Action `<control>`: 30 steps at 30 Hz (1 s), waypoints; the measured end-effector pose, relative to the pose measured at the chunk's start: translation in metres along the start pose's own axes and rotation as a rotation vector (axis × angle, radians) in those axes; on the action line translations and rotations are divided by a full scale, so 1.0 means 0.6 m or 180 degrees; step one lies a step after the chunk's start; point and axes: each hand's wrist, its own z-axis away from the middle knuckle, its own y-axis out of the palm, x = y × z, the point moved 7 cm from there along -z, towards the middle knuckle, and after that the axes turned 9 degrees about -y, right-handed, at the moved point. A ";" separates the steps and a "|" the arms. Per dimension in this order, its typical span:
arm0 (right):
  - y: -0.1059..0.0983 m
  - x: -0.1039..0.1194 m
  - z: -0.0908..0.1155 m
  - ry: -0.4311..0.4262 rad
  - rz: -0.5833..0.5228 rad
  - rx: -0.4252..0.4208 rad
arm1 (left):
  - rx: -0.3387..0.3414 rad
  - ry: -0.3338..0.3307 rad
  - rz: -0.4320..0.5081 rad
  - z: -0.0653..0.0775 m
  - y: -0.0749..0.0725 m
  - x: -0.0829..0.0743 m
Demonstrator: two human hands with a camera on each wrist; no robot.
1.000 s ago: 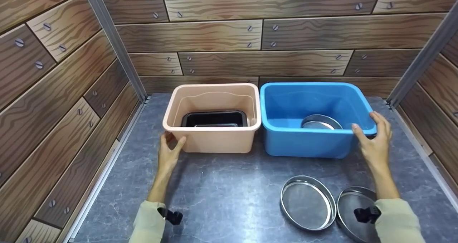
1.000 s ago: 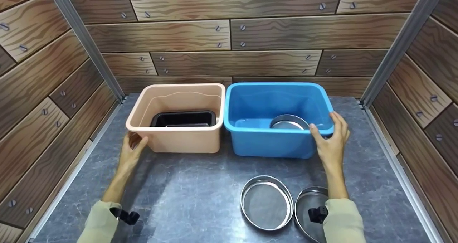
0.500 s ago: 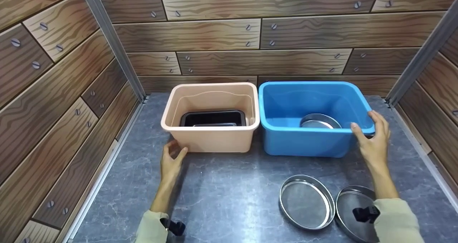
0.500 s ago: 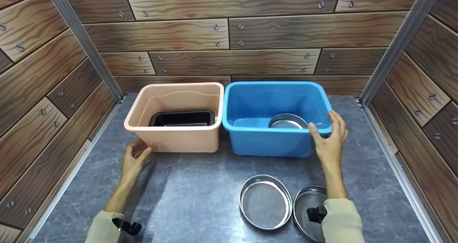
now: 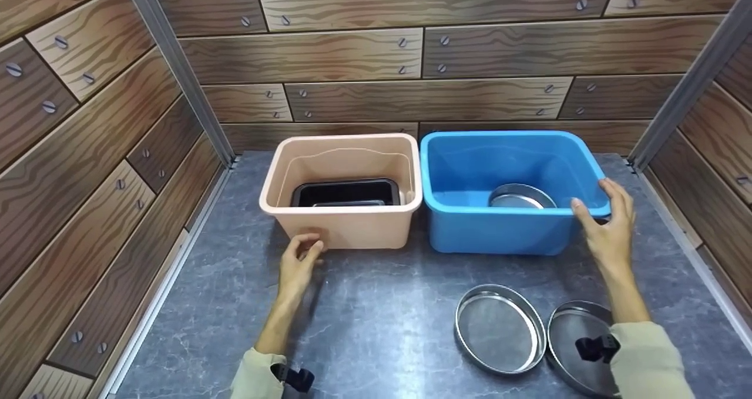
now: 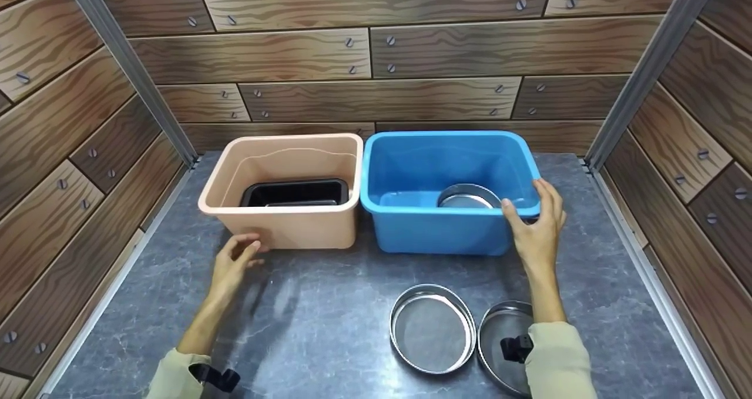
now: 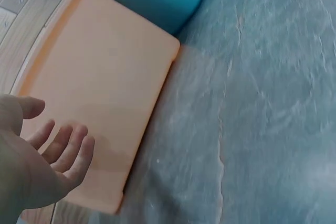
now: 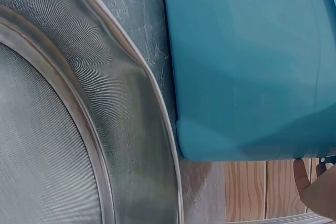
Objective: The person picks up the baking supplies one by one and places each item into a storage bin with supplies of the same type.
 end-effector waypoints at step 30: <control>0.002 -0.001 0.000 0.0039 -0.0039 0.0072 | 0.1521 0.0204 -0.0253 0.084 0.142 -0.030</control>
